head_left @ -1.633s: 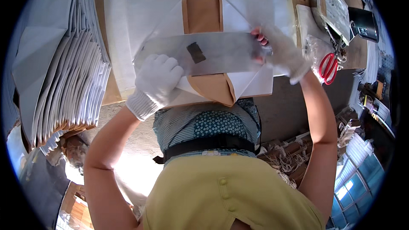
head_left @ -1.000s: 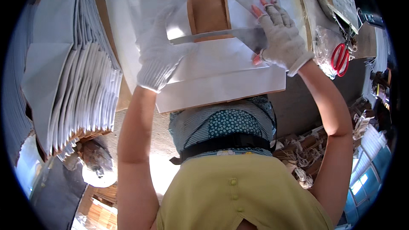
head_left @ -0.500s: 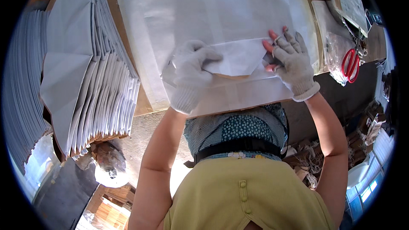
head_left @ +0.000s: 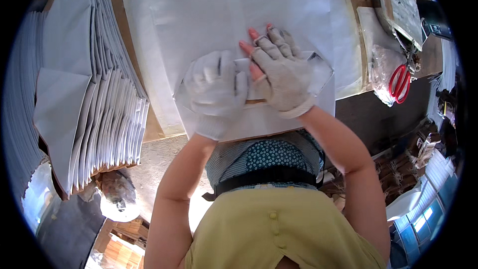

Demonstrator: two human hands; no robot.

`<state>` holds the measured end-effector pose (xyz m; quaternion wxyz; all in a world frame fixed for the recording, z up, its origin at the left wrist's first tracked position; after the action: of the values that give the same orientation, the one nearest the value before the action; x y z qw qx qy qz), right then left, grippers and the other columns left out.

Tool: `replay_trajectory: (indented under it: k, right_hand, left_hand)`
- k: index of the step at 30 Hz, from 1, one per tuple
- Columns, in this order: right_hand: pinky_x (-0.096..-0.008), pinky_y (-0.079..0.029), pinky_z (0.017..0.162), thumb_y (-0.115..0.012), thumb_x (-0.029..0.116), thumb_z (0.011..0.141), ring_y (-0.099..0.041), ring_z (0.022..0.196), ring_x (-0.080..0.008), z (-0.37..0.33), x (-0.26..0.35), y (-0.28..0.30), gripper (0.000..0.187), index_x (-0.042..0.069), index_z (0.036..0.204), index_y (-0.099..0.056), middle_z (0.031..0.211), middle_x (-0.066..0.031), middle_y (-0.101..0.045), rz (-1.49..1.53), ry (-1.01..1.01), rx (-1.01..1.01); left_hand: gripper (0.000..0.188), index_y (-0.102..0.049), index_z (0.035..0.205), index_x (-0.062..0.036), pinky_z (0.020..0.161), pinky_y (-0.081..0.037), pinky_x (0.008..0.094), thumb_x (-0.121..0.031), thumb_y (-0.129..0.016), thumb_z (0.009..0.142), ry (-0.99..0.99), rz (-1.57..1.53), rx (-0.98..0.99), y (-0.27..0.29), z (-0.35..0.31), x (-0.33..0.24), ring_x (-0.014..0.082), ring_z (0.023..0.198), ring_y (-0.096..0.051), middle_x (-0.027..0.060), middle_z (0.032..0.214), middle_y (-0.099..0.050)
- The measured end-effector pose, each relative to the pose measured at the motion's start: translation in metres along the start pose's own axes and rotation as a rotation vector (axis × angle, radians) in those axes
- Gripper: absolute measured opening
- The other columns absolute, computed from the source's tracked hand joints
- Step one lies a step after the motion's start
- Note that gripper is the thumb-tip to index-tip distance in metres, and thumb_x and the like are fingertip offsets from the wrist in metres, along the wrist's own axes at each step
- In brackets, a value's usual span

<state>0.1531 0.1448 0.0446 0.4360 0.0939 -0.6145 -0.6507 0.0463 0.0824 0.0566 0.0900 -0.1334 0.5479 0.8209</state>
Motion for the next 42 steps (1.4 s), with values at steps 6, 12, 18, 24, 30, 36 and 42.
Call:
replay_trajectory:
  k: [6, 12, 18, 24, 30, 36, 42]
  right_hand:
    - [-0.0505, -0.036, 0.123, -0.061, 0.027, 0.098, -0.054, 0.142, -0.0376, -0.001, 0.006, -0.003, 0.042, 0.011, 0.135, -0.071, 0.149, -0.014, -0.062, -0.034, 0.127, 0.051]
    - [-0.0494, -0.044, 0.116, -0.067, 0.022, 0.093, -0.061, 0.132, -0.0367, -0.024, -0.066, 0.042, 0.04, 0.009, 0.13, -0.072, 0.136, -0.0165, -0.069, -0.085, 0.235, 0.051]
    - [-0.047, -0.047, 0.108, -0.089, 0.031, 0.074, -0.058, 0.13, -0.0379, -0.059, -0.067, 0.067, 0.079, 0.008, 0.144, -0.061, 0.136, -0.0147, -0.066, -0.187, 0.027, 0.235]
    - [-0.04, -0.05, 0.099, -0.086, 0.024, 0.084, -0.063, 0.11, -0.024, -0.049, -0.144, 0.034, 0.057, 0.003, 0.133, -0.066, 0.114, -0.0078, -0.069, 0.607, -0.442, 0.182]
    - [-0.0288, -0.05, 0.093, -0.065, 0.015, 0.104, -0.063, 0.103, -0.0127, -0.02, -0.263, 0.089, 0.026, 0.001, 0.126, -0.067, 0.112, -0.0034, -0.069, 1.017, -0.513, -0.296]
    - [-0.0266, -0.049, 0.095, -0.064, 0.01, 0.105, -0.062, 0.103, -0.0126, 0.016, -0.212, 0.107, 0.037, 0.0, 0.141, -0.061, 0.123, -0.0049, -0.066, 0.745, -0.377, -0.349]
    - [-0.0342, -0.05, 0.096, -0.071, 0.004, 0.096, -0.06, 0.11, -0.0223, -0.023, -0.151, 0.087, 0.048, 0.001, 0.143, -0.058, 0.124, -0.0138, -0.062, 0.249, -0.303, -0.054]
  left_hand:
    - [0.029, -0.067, 0.112, -0.005, 0.095, -0.049, 0.0488, -0.016, -0.07, 0.086, -0.038, -0.132, 0.041, 0.0, 0.006, 0.001, 0.032, 0.112, -0.059, 0.0119, 0.115, -0.062]
    - [0.038, -0.068, 0.128, -0.0007, 0.103, -0.05, 0.0457, -0.009, -0.066, 0.091, 0.279, -0.215, 0.085, 0.036, -0.046, 0.094, 0.0313, 0.117, -0.063, 0.0166, 0.13, -0.065]
    - [0.038, -0.064, 0.136, -0.0036, 0.092, -0.054, 0.0343, -0.022, -0.063, 0.103, 1.305, -1.453, -0.23, 0.019, -0.139, 0.114, 0.0216, 0.112, -0.064, 0.0146, 0.128, -0.065]
    - [0.034, -0.069, 0.126, -0.0027, 0.073, -0.057, 0.0265, -0.027, -0.068, 0.103, 1.057, -1.136, 0.012, 0.034, -0.075, 0.115, 0.012, 0.088, -0.067, 0.0072, 0.102, -0.071]
    - [0.027, -0.074, 0.098, -0.0053, 0.06, -0.057, 0.0397, -0.032, -0.076, 0.096, 0.437, -0.317, -0.642, 0.301, 0.008, 0.097, 0.0235, 0.062, -0.069, 0.0112, 0.08, -0.074]
    - [0.042, -0.074, 0.117, 0.0027, 0.074, -0.06, 0.036, -0.033, -0.075, 0.094, 0.834, -0.526, -0.86, 0.419, -0.041, 0.286, 0.0202, 0.08, -0.073, 0.0125, 0.097, -0.076]
    - [0.035, -0.074, 0.11, 0.0011, 0.069, -0.055, 0.0373, -0.029, -0.077, 0.092, 1.047, -0.256, -0.666, 0.382, -0.149, 0.421, 0.0183, 0.074, -0.065, 0.0104, 0.091, -0.072]
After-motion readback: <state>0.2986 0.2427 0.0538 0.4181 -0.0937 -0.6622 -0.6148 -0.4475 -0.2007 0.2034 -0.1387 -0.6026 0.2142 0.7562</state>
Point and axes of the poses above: each hand's wrist, its own z-axis towards the middle knuckle, its own y-axis out of the back of the hand, x = y × z, the point moved 10 cm from there along z, towards the middle knuckle
